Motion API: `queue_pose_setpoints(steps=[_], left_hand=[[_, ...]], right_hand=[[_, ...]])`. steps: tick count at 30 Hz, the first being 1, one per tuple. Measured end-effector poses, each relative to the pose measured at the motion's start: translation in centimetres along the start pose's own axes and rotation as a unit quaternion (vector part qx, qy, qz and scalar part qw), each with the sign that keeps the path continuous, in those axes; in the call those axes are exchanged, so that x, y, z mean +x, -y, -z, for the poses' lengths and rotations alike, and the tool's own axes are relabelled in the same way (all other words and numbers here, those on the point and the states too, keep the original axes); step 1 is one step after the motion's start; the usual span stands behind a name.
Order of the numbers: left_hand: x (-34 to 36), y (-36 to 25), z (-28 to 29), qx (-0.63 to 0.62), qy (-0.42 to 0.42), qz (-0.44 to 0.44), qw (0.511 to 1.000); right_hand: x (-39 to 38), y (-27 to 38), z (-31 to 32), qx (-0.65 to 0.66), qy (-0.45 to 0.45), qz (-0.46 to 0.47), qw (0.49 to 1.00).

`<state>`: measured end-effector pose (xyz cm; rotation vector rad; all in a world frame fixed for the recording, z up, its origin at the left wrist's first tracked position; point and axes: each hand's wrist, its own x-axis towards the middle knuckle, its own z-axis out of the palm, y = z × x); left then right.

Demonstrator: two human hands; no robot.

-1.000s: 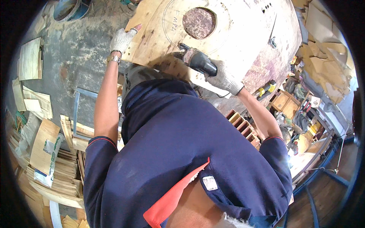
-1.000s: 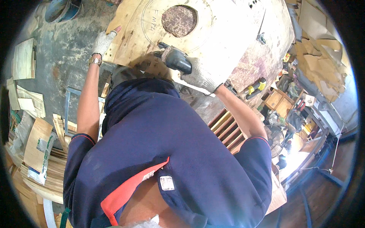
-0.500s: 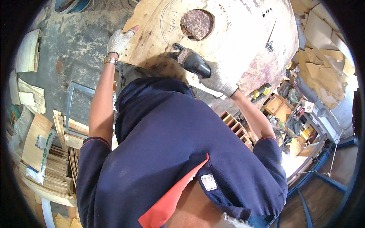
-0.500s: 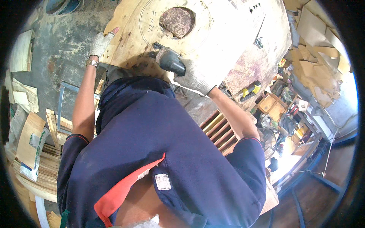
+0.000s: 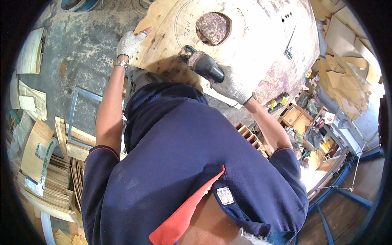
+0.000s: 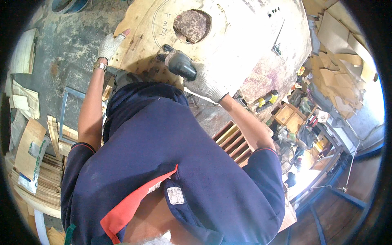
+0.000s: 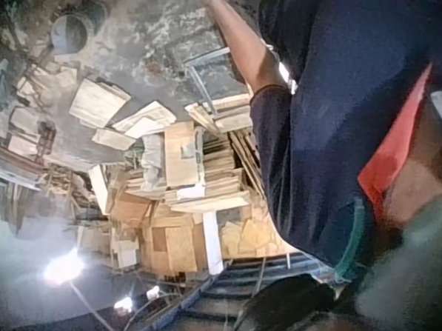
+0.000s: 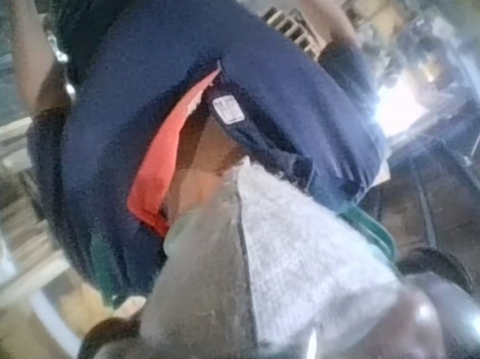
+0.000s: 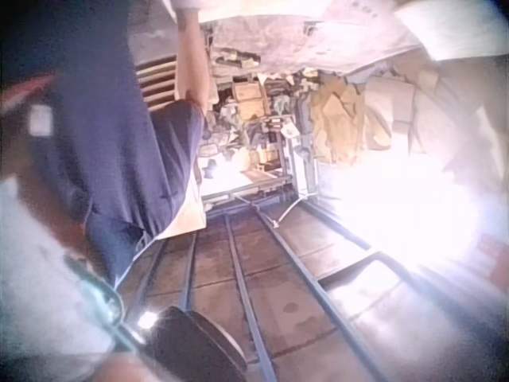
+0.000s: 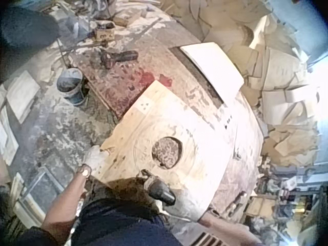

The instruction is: The person uses a jigsaw to cut a circular shape from a plywood sheet, then uses a cordless drill to fasten screws into a wooden frame. The person handles the plywood and frame, and uses power tools throughout.

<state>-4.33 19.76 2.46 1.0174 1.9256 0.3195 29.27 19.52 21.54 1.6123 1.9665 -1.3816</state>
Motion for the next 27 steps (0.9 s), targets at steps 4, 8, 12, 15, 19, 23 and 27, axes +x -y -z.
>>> queue_pose_setpoints(steps=[4, 8, 12, 15, 19, 23, 27], left_hand=[[-0.1, -0.1, 0.1, 0.003, -0.002, -0.001, 1.0], [-0.2, -0.2, 0.4, 0.0, 0.01, 0.006, 1.0], [-0.2, -0.1, 0.3, 0.002, 0.025, 0.007, 1.0], [-0.2, 0.1, -0.1, 0.027, -0.02, -0.008, 0.999], [-0.1, 0.3, -0.2, 0.015, -0.01, 0.0, 1.0], [-0.2, 0.3, -0.1, 0.011, -0.018, -0.006, 1.0], [-0.5, 0.1, -0.2, -0.005, -0.021, -0.005, 1.0]], right_hand=[[0.4, 0.0, -0.4, 0.012, -0.006, -0.002, 1.0], [0.4, -0.1, -0.6, 0.024, -0.012, 0.01, 1.0], [0.6, -0.3, -0.9, 0.018, -0.018, 0.008, 1.0], [0.8, -0.3, -1.3, 0.023, -0.029, 0.019, 0.999], [0.9, 0.1, -1.6, 0.012, -0.055, 0.029, 0.998], [0.9, 0.8, -1.6, 0.029, -0.068, 0.027, 0.997], [1.1, 1.1, -1.5, 0.007, -0.043, 0.0, 0.999]])
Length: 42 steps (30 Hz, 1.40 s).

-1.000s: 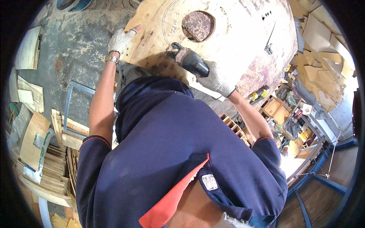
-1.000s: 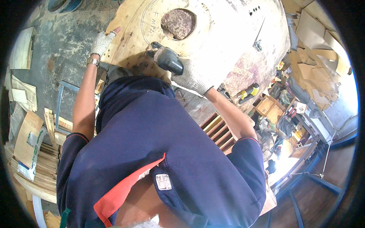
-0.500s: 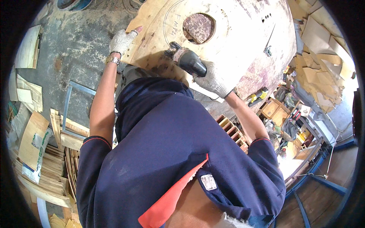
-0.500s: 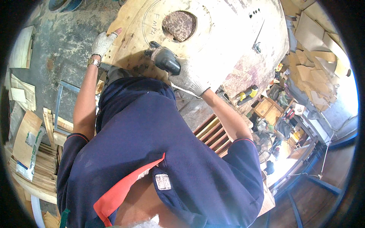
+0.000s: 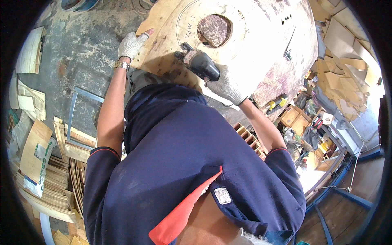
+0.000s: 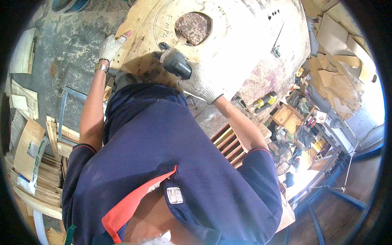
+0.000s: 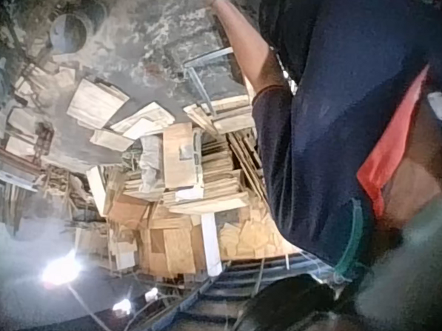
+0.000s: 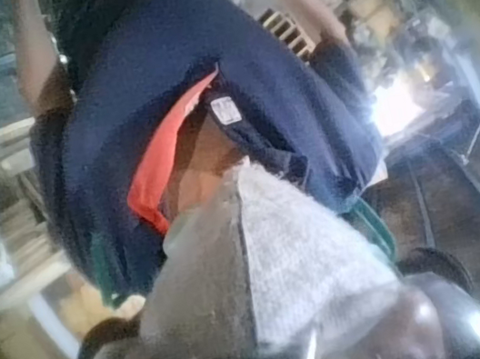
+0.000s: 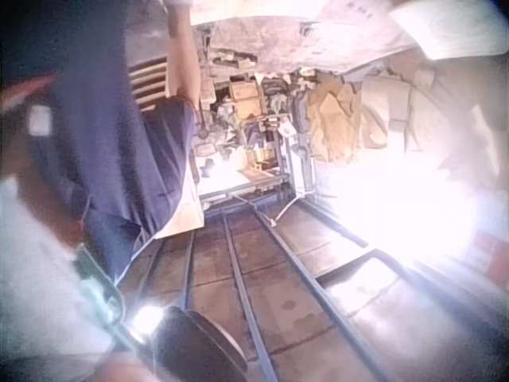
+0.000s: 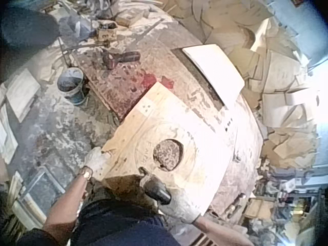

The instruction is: The person uses a jigsaw to cut a circular shape from a plywood sheet, then uses a cordless drill to fasten screws into a wooden frame. The person handles the plywood and frame, and uses power tools throughout.

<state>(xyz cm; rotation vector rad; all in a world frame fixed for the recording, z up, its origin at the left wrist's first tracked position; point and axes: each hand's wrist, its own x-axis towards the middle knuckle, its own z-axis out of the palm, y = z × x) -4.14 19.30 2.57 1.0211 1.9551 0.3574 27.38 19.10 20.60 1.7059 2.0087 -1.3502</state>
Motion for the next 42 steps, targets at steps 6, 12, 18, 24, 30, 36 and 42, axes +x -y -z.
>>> queue_pose_setpoints(steps=[6, 12, 18, 24, 30, 36, 42], left_hand=[[0.1, -0.5, 0.6, -0.004, 0.043, 0.024, 0.999], [-1.3, -0.2, 0.2, 0.001, 0.015, 0.047, 0.999], [-3.0, 1.2, -0.1, -0.043, 0.027, 0.051, 0.997], [-2.8, 1.3, -0.4, -0.011, 0.027, 0.078, 0.996], [-3.0, 1.6, -0.5, -0.033, -0.002, 0.046, 0.998], [-3.1, 1.1, 0.0, 0.019, 0.016, 0.061, 0.998], [-3.6, 0.6, 0.3, 0.006, 0.011, 0.053, 0.999]], right_hand=[[0.0, 0.4, -0.4, 0.033, 0.0, -0.034, 0.999], [-0.4, 1.1, -0.7, 0.014, 0.012, -0.055, 0.998], [-1.5, 2.0, -2.5, 0.064, -0.025, -0.065, 0.996], [-1.3, 2.8, -2.8, 0.074, -0.015, -0.103, 0.992], [-1.3, 3.9, -3.4, 0.122, -0.028, -0.132, 0.983], [-1.2, 4.1, -4.5, 0.116, -0.078, -0.096, 0.986], [-1.1, 4.0, -5.4, 0.1, -0.114, -0.08, 0.985]])
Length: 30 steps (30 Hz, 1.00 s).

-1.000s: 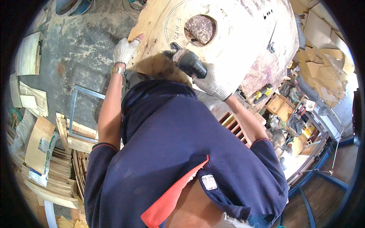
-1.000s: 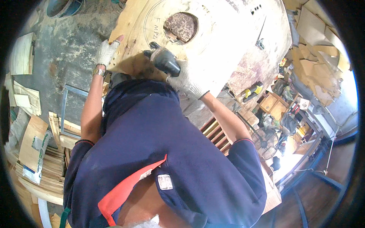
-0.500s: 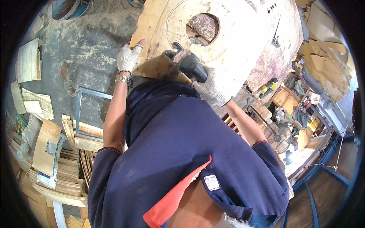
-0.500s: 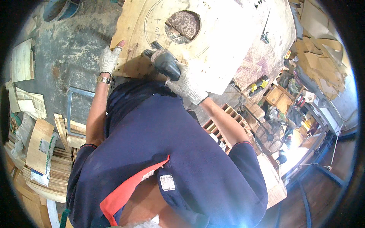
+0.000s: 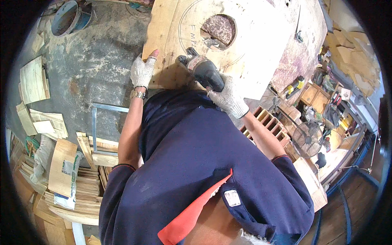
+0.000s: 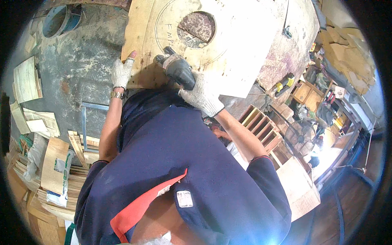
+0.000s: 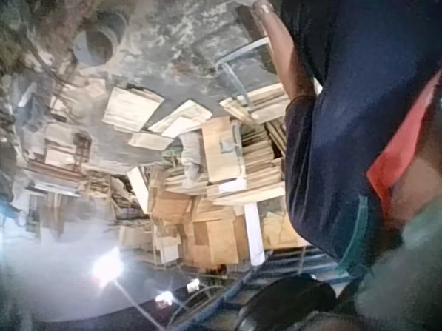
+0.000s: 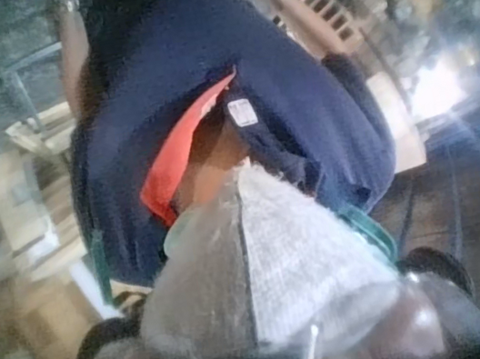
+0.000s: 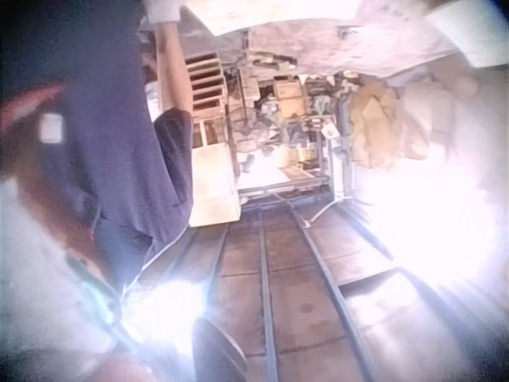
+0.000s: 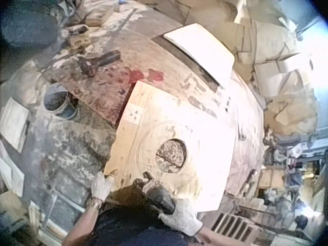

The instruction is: The person uses a jigsaw to cut a circular shape from a plywood sheet, then uses a cordless drill to fasten screws into a wooden frame. The person handles the plywood and frame, and uses power tools throughout.

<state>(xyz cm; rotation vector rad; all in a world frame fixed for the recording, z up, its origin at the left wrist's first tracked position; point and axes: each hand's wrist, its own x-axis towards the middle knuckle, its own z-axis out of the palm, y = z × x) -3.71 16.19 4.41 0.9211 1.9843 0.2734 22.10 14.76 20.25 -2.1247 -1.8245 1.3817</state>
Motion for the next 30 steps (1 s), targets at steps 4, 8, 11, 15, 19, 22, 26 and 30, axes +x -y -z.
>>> queue_pose_setpoints(steps=[4, 8, 11, 15, 19, 22, 26, 30], left_hand=[[0.3, 0.4, -0.3, 0.017, -0.006, 0.004, 1.0], [0.7, 0.9, -0.5, 0.015, -0.003, -0.008, 1.0], [0.7, 1.1, -0.6, 0.016, -0.001, 0.005, 1.0], [0.7, 1.3, -0.5, 0.031, 0.004, 0.007, 0.999], [0.6, 1.2, -0.3, 0.047, 0.008, 0.007, 0.999], [0.2, 0.8, 0.0, 0.019, 0.015, -0.005, 1.0], [-0.2, 0.2, 0.2, -0.049, 0.002, -0.033, 0.998], [0.1, 0.1, 0.2, 0.006, 0.021, 0.012, 1.0]], right_hand=[[-0.1, 0.5, -0.2, -0.027, -0.007, -0.021, 0.999], [0.0, 1.4, -0.1, -0.002, 0.01, -0.041, 0.999], [0.0, 1.9, -0.1, -0.008, 0.017, -0.07, 0.997], [0.2, 2.3, -0.4, -0.027, 0.021, -0.093, 0.995], [0.2, 2.6, -0.6, -0.044, 0.024, -0.128, 0.99], [0.1, 3.1, -0.8, -0.036, 0.012, -0.134, 0.99], [0.1, 3.7, -0.9, -0.042, -0.012, -0.13, 0.991], [0.4, 4.1, -0.9, -0.033, -0.011, -0.124, 0.992]])
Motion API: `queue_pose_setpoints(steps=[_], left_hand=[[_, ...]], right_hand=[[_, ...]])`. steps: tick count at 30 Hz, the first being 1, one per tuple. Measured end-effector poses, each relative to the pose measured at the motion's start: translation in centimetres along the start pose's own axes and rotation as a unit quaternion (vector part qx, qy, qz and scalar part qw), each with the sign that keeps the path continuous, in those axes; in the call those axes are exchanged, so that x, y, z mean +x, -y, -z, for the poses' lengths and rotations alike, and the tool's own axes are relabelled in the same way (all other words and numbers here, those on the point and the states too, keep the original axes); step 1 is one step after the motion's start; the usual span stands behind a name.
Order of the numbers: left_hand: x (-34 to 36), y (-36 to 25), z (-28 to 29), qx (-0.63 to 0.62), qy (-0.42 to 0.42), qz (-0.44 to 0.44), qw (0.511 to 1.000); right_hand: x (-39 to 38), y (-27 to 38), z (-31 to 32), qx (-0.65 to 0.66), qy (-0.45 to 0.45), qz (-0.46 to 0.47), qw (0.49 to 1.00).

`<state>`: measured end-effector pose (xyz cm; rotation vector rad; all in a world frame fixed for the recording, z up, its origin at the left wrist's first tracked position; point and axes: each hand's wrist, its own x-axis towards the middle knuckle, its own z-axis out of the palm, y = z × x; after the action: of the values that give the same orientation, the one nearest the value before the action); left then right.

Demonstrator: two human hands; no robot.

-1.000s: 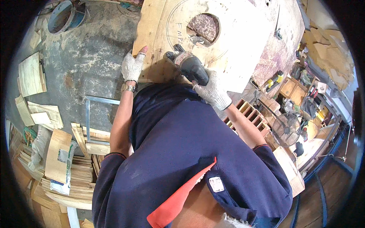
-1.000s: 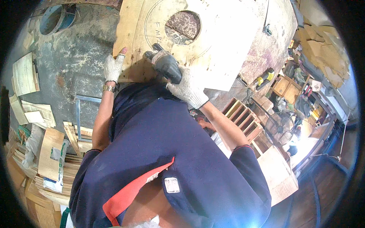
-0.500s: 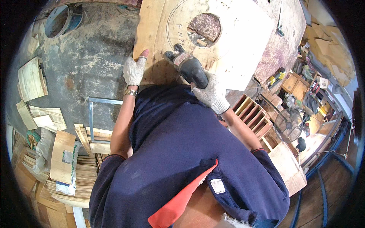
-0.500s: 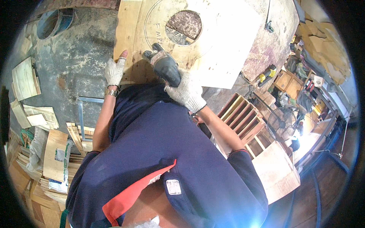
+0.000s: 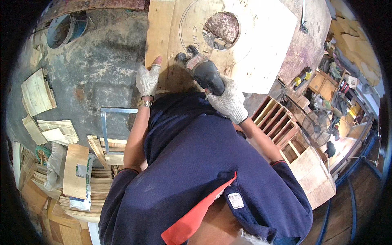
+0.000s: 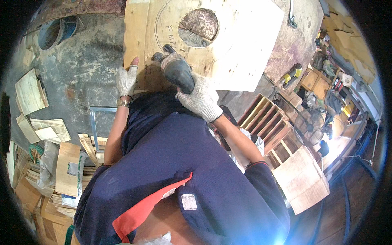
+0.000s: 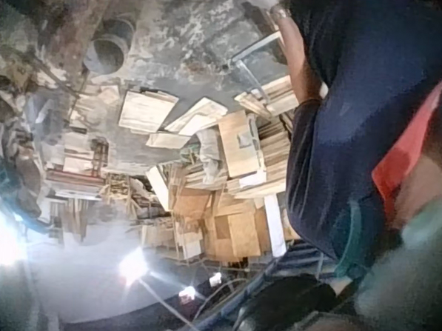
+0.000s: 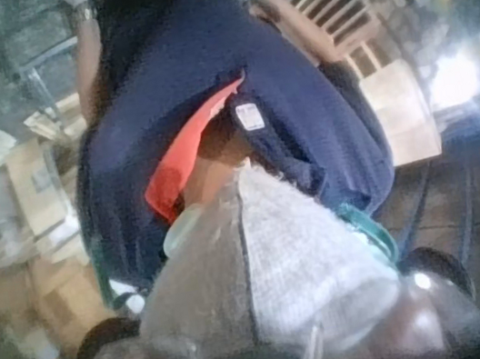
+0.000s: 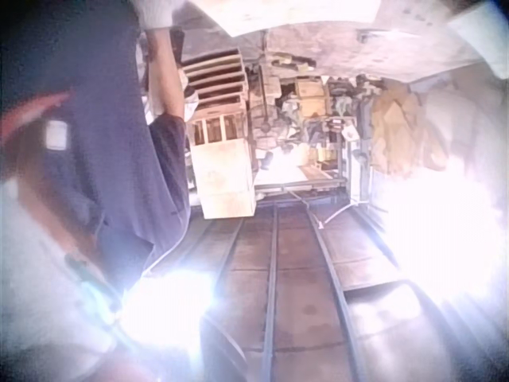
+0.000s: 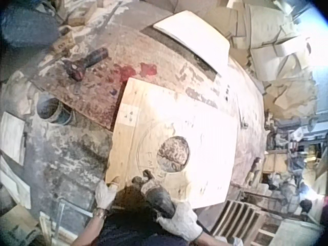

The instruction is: The person uses a jigsaw to cut a circular shape from a plywood sheet, then uses a cordless drill to fasten screws into a wooden frame. The person handles the plywood and frame, and uses power tools throughout.

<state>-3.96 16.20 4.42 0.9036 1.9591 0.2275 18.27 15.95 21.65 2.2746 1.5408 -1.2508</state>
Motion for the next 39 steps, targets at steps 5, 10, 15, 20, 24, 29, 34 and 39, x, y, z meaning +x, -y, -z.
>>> queue_pose_setpoints(steps=[5, 10, 15, 20, 24, 29, 34, 39], left_hand=[[0.0, 0.1, 0.0, -0.058, -0.001, -0.033, 0.998], [0.2, 0.8, -0.4, -0.044, 0.007, -0.015, 0.999], [1.0, 2.1, -1.2, -0.049, -0.019, -0.037, 0.998], [0.8, 2.3, -1.4, -0.032, -0.021, -0.007, 0.999], [0.5, 1.5, -0.9, -0.043, -0.026, -0.013, 0.999], [0.3, 1.0, -0.6, -0.012, -0.008, 0.017, 1.0], [0.3, 0.9, -0.8, 0.04, -0.033, 0.032, 0.998], [0.4, 1.1, -0.8, 0.024, -0.011, 0.043, 0.999]], right_hand=[[0.3, 0.3, 0.0, 0.018, -0.003, 0.011, 1.0], [0.6, 0.6, -0.4, 0.0, -0.019, 0.015, 1.0], [0.7, 1.2, 0.0, -0.02, -0.015, 0.016, 1.0], [1.0, 1.5, 0.1, 0.014, 0.024, -0.009, 1.0], [1.1, 1.1, -0.5, 0.027, -0.004, 0.024, 0.999], [1.6, 0.4, -1.5, 0.057, -0.031, 0.055, 0.996], [1.7, 0.8, -1.8, 0.06, -0.049, 0.063, 0.995], [1.6, 1.8, -1.7, 0.062, -0.037, 0.025, 0.997]])
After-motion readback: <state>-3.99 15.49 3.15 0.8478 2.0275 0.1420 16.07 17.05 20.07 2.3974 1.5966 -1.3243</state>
